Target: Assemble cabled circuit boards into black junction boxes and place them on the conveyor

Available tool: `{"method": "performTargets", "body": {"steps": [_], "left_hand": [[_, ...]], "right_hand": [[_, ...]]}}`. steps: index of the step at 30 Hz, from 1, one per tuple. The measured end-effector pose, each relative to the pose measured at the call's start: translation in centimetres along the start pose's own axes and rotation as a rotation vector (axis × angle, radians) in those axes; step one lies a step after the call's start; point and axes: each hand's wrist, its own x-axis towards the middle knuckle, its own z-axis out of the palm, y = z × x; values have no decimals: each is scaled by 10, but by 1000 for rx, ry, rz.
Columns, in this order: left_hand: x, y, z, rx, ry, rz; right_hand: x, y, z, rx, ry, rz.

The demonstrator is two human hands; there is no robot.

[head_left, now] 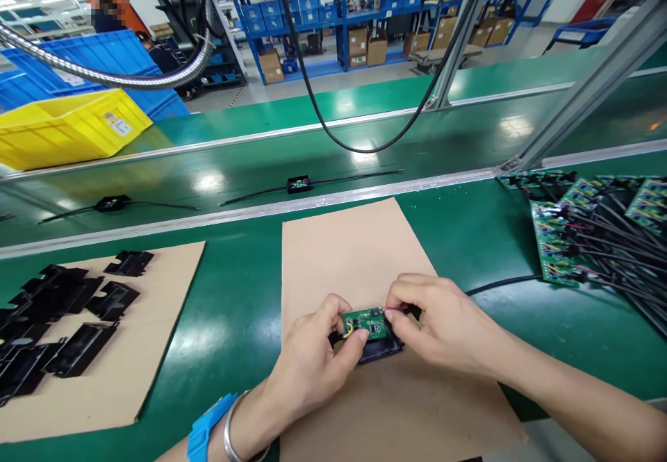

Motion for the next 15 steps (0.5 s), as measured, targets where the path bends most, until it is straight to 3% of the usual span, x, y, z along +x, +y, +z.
{"method": "performTargets", "body": {"steps": [3, 7, 11, 15], "left_hand": [[3, 12, 0, -20, 40, -33], [7, 17, 6, -77, 23, -87], [3, 10, 9, -96, -104, -99], [-5, 3, 10, 126, -109, 6]], "right_hand": [[10, -18, 11, -315, 90, -104], [5, -36, 23, -598, 14, -229], [-9, -21, 20, -498, -62, -315], [-8, 9, 16, -304, -153, -378]]}}
